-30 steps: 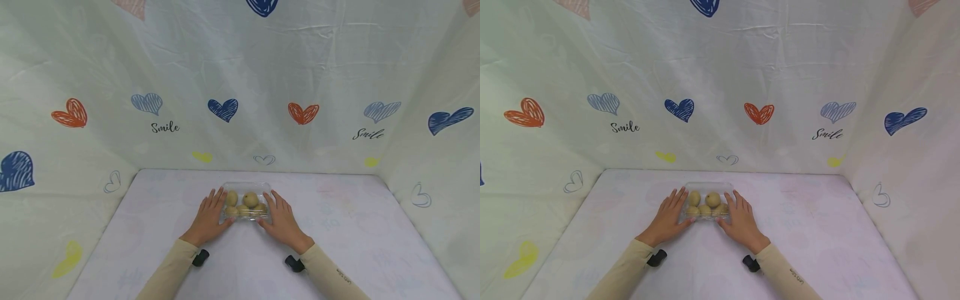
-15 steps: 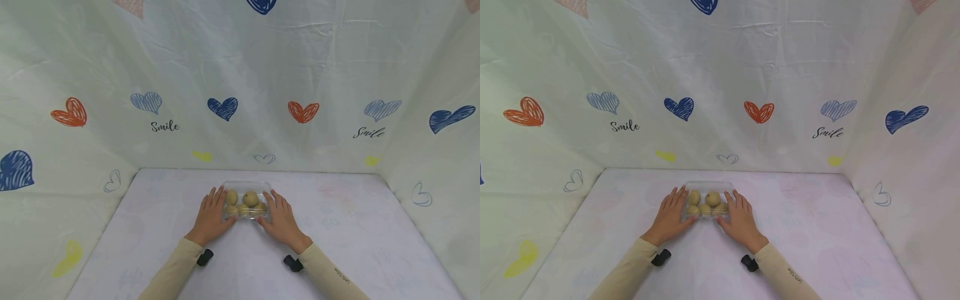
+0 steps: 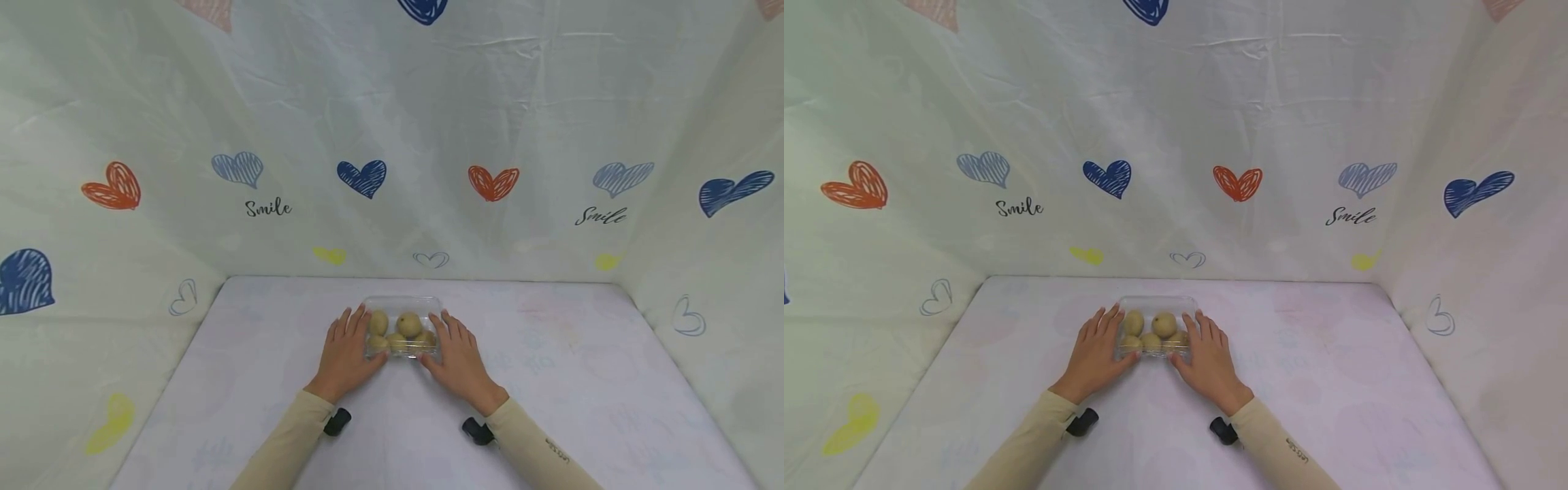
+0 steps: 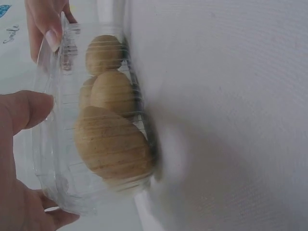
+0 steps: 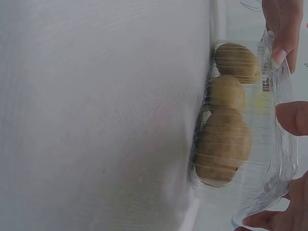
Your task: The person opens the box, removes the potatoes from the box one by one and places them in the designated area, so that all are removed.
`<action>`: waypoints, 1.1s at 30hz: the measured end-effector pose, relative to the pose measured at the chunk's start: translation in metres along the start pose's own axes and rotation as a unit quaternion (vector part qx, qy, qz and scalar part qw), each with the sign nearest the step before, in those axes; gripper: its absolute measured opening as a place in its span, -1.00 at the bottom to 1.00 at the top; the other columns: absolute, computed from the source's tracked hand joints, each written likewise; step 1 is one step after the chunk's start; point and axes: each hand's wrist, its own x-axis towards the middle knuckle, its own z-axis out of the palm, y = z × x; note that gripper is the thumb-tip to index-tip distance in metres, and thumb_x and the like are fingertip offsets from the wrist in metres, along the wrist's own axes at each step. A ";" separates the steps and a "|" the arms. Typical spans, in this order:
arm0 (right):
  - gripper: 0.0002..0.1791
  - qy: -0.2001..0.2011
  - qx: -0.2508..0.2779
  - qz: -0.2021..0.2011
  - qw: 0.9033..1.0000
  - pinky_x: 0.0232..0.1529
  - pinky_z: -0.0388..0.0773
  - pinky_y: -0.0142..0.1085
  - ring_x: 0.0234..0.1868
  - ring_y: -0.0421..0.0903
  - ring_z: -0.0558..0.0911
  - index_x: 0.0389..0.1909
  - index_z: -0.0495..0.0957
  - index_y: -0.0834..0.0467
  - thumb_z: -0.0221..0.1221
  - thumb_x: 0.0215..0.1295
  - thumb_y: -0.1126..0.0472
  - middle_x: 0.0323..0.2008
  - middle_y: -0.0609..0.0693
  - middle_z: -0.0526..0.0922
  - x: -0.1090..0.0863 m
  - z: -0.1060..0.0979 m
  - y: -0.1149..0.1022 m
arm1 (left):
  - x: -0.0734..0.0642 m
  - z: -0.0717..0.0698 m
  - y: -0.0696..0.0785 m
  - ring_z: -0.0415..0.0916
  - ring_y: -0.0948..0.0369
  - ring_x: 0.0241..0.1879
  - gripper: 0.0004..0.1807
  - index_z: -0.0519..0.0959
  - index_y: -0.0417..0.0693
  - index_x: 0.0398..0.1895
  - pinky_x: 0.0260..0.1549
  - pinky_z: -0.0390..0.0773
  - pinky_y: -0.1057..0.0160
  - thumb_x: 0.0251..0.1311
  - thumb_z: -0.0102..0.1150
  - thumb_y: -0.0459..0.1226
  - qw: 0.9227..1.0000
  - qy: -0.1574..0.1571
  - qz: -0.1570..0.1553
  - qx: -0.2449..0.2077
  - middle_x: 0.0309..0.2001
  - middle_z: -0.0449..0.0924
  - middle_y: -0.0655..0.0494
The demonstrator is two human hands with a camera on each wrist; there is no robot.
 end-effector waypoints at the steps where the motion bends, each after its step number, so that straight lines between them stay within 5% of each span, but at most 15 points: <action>1: -0.16 -0.002 -0.002 0.002 1.000 0.36 0.30 0.39 0.47 0.41 0.30 0.51 0.30 0.35 0.33 0.36 0.00 0.47 0.46 0.30 0.000 0.000 0.000 | 0.000 0.000 0.000 0.18 -0.31 0.53 -0.11 0.37 -0.38 0.47 0.45 0.22 -0.33 0.23 0.34 0.04 1.000 0.001 -0.001 0.003 0.53 0.31 -0.28; 12: -0.17 -0.002 -0.055 -0.007 0.998 0.34 0.37 0.32 0.46 0.35 0.36 0.50 0.35 0.30 0.34 0.36 -0.06 0.44 0.41 0.38 0.001 -0.002 -0.001 | 0.002 -0.003 0.001 0.25 -0.29 0.48 -0.14 0.48 -0.31 0.39 0.45 0.23 -0.31 0.15 0.42 0.06 1.000 0.015 -0.005 0.026 0.46 0.42 -0.24; 19: -0.16 0.004 -0.105 -0.018 0.994 0.35 0.40 0.27 0.47 0.33 0.39 0.47 0.42 0.24 0.37 0.34 -0.16 0.41 0.36 0.47 0.004 -0.004 0.003 | 0.003 -0.004 -0.003 0.37 -0.14 0.41 -0.20 0.60 -0.15 0.30 0.43 0.30 -0.20 0.12 0.47 0.17 0.993 0.034 0.028 0.111 0.39 0.54 -0.12; 33: -0.20 0.040 -0.177 -0.075 0.981 0.28 0.50 0.18 0.37 0.25 0.52 0.36 0.58 0.17 0.39 0.25 -0.26 0.27 0.26 0.64 0.006 -0.010 0.008 | 0.006 -0.008 -0.008 0.53 -0.07 0.24 -0.34 0.73 -0.01 0.07 0.30 0.44 -0.10 0.04 0.50 0.23 0.979 0.068 0.087 0.174 0.23 0.69 -0.09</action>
